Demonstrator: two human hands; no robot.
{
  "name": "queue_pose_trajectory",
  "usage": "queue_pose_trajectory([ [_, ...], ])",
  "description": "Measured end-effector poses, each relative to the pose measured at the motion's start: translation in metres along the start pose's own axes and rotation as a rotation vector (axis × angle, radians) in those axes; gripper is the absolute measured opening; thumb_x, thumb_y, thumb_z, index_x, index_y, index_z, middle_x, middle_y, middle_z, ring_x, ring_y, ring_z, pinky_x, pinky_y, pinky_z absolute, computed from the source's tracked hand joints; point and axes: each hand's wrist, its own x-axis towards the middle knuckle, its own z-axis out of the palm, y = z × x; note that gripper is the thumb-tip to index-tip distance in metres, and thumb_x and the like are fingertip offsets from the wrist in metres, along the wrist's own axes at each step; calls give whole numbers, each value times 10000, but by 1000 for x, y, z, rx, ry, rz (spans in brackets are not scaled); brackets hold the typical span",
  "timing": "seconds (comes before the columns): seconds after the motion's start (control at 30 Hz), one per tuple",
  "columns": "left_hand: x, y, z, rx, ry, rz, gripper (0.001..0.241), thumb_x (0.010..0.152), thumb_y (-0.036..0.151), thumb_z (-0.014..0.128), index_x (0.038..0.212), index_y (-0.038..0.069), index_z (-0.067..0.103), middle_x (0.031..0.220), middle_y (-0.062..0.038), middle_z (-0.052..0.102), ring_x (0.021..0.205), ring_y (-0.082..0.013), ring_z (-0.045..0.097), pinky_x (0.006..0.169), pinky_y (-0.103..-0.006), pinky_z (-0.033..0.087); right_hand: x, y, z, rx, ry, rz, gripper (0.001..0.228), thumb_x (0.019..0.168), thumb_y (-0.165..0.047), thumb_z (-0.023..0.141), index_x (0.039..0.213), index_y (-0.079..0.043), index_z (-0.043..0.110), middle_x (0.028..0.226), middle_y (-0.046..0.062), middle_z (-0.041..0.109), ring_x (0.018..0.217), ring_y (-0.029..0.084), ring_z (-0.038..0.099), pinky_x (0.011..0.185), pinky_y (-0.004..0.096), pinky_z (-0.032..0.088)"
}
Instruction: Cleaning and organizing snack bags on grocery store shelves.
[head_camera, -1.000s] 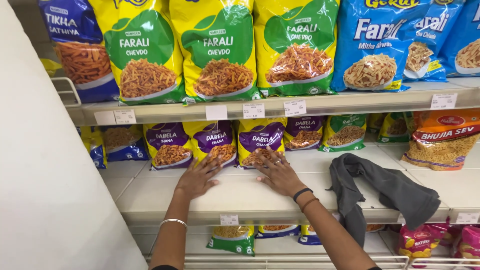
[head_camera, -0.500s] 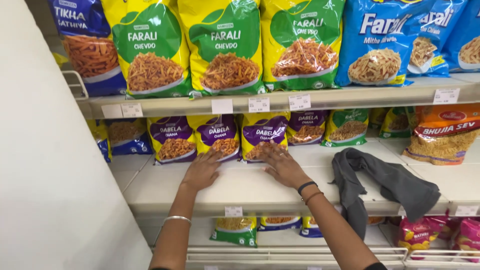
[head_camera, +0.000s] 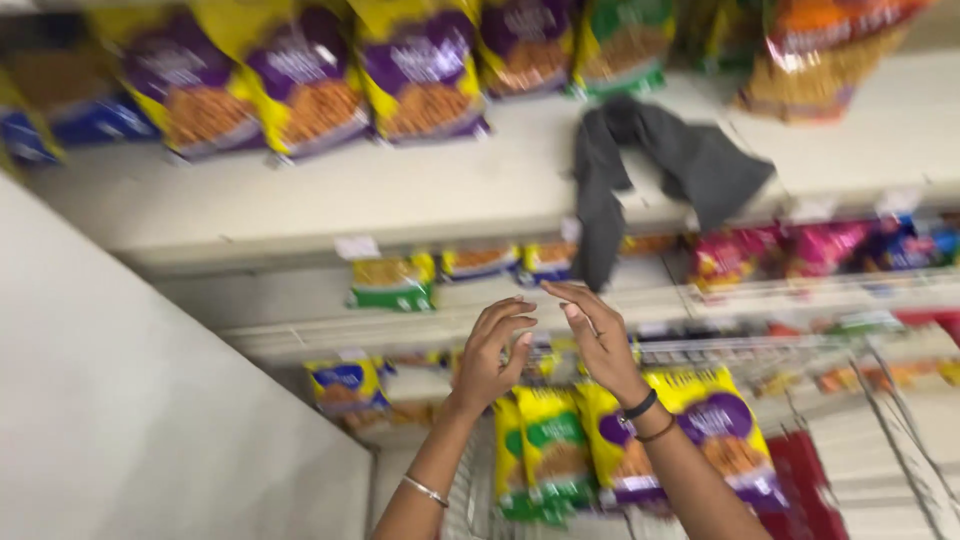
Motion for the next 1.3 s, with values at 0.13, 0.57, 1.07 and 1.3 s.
queue_pose_trajectory([
  [0.13,-78,-18,93,-114,-92,-213,148,943,83,651,1079,41,693,1247,-110,684,1307,-317,607,1062,-406,502,-106,72,-38,91,29,293,408,1088,-289,459,1318,-12,652,1294,117,705,1192,228,664,1042,354,497],
  [0.57,-322,-80,396,-709,21,-1234,447,919,286,745,1245,53,548,1127,-87,661,924,-167,648,754,-305,558,-329,218,-168,-407,374,631,374,1041,-274,614,1256,32,611,1058,149,666,961,220,635,849,373,533],
  [1.07,-227,-41,422,-432,-164,-1323,578,784,390,869,1190,31,670,1064,-89,754,935,-174,716,824,-313,553,-300,257,-215,85,68,1252,569,763,-339,851,1202,-25,672,1094,76,759,969,172,722,885,324,565],
  [1.3,-225,-28,376,-713,-51,-1258,503,716,223,928,1100,-15,706,1026,-105,764,892,-191,730,826,-326,615,-326,251,-192,216,4,1176,451,845,-248,820,1206,-1,711,1070,90,757,927,181,689,833,341,557],
])
